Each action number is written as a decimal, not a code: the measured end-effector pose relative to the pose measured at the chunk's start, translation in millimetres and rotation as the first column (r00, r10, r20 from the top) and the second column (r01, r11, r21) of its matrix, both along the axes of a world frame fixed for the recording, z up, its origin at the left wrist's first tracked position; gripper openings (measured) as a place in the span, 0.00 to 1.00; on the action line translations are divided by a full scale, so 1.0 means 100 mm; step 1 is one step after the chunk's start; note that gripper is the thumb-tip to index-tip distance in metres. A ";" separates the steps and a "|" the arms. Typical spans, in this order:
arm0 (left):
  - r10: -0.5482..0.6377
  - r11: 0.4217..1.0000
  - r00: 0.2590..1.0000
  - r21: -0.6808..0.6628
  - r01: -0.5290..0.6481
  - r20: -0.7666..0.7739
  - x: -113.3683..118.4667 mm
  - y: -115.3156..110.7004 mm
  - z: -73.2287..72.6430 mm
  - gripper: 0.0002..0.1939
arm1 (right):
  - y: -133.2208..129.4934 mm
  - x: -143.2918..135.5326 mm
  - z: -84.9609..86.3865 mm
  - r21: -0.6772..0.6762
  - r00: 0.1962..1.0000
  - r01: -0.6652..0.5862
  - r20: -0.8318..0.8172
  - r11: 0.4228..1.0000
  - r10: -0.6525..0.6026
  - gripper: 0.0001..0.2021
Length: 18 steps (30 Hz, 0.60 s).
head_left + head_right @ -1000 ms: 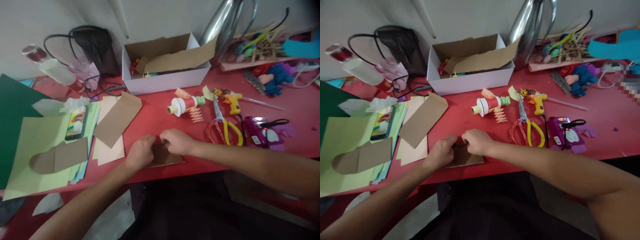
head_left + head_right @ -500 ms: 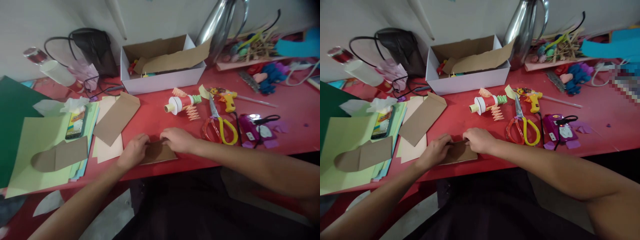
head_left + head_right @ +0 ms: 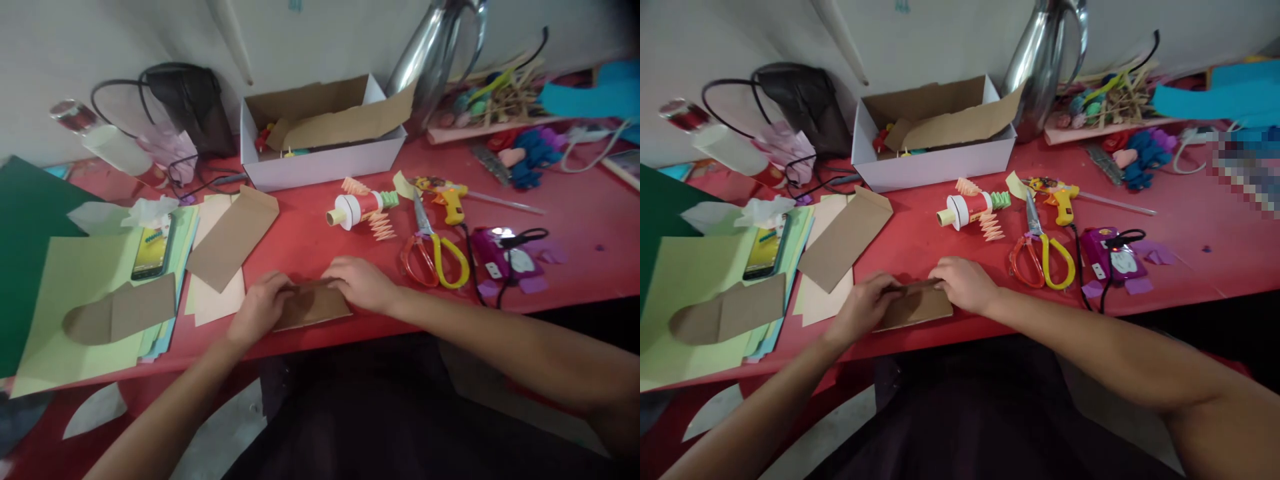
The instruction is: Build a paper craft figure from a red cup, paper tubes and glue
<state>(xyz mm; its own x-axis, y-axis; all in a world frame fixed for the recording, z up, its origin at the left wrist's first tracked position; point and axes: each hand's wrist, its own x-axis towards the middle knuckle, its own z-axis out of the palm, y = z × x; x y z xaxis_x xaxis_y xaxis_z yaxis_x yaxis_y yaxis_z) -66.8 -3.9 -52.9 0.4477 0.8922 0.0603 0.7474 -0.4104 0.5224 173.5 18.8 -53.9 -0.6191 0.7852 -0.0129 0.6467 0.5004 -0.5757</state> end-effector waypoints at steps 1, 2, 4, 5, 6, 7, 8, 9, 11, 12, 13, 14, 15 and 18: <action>0.026 0.999 0.999 -0.044 -0.025 0.027 -0.02 -0.01 0.02 0.08 | 0.01 0.01 0.01 -0.027 1.000 0.016 0.000 1.000 -0.016 0.08; 0.045 0.997 0.998 -0.066 -0.042 0.039 -0.03 -0.01 0.02 0.09 | 0.02 0.01 0.03 -0.040 1.000 0.029 0.009 0.999 -0.028 0.08; 0.066 0.997 0.997 -0.036 -0.065 0.033 -0.03 -0.03 0.00 0.12 | 0.01 -0.01 0.05 -0.043 0.999 0.043 0.025 0.998 -0.042 0.09; 0.067 0.998 0.997 0.003 -0.067 0.029 -0.03 -0.04 -0.02 0.14 | 0.00 -0.03 0.05 -0.039 0.999 0.048 0.027 0.998 -0.047 0.10; 0.061 0.997 0.998 0.045 -0.062 0.028 -0.02 -0.05 -0.05 0.15 | -0.01 -0.05 0.05 -0.031 0.998 0.053 0.025 0.998 -0.053 0.11; 0.054 0.995 0.998 0.084 -0.056 0.028 -0.02 -0.06 -0.08 0.16 | -0.02 -0.06 0.04 -0.020 0.998 0.058 0.020 0.998 -0.057 0.12; 0.046 0.992 0.998 0.117 -0.049 0.030 -0.02 -0.06 -0.10 0.16 | -0.03 -0.07 0.03 -0.010 0.998 0.061 0.010 0.998 -0.061 0.12; 0.039 0.989 0.999 0.141 -0.044 0.033 -0.02 -0.07 -0.12 0.16 | -0.04 -0.07 0.02 0.001 0.998 0.063 -0.003 0.998 -0.063 0.12; 0.015 0.987 0.999 0.161 -0.022 0.040 -0.05 -0.07 -0.13 0.16 | -0.05 -0.05 0.00 0.019 0.998 0.052 -0.028 0.998 -0.051 0.12; 0.003 0.987 0.999 0.161 -0.011 0.053 -0.07 -0.06 -0.12 0.16 | -0.05 -0.03 0.00 0.026 0.998 0.052 -0.049 0.998 -0.050 0.11; 0.001 0.987 0.997 0.162 -0.013 0.072 -0.09 -0.05 -0.12 0.15 | -0.06 0.00 0.00 0.035 0.994 0.068 -0.092 0.997 -0.065 0.10; 0.017 0.985 0.995 0.168 -0.033 0.095 -0.11 -0.05 -0.11 0.15 | -0.08 0.04 0.00 0.046 0.983 0.103 -0.160 0.994 -0.095 0.09; 0.048 0.982 0.992 0.178 -0.069 0.120 -0.12 -0.04 -0.11 0.14 | -0.12 0.08 0.01 0.051 0.960 0.148 -0.248 0.988 -0.131 0.09; 0.168 0.955 0.969 0.211 -0.206 0.183 -0.10 -0.07 -0.14 0.12 | -0.31 0.19 0.03 0.021 0.863 0.208 -0.475 0.978 -0.173 0.10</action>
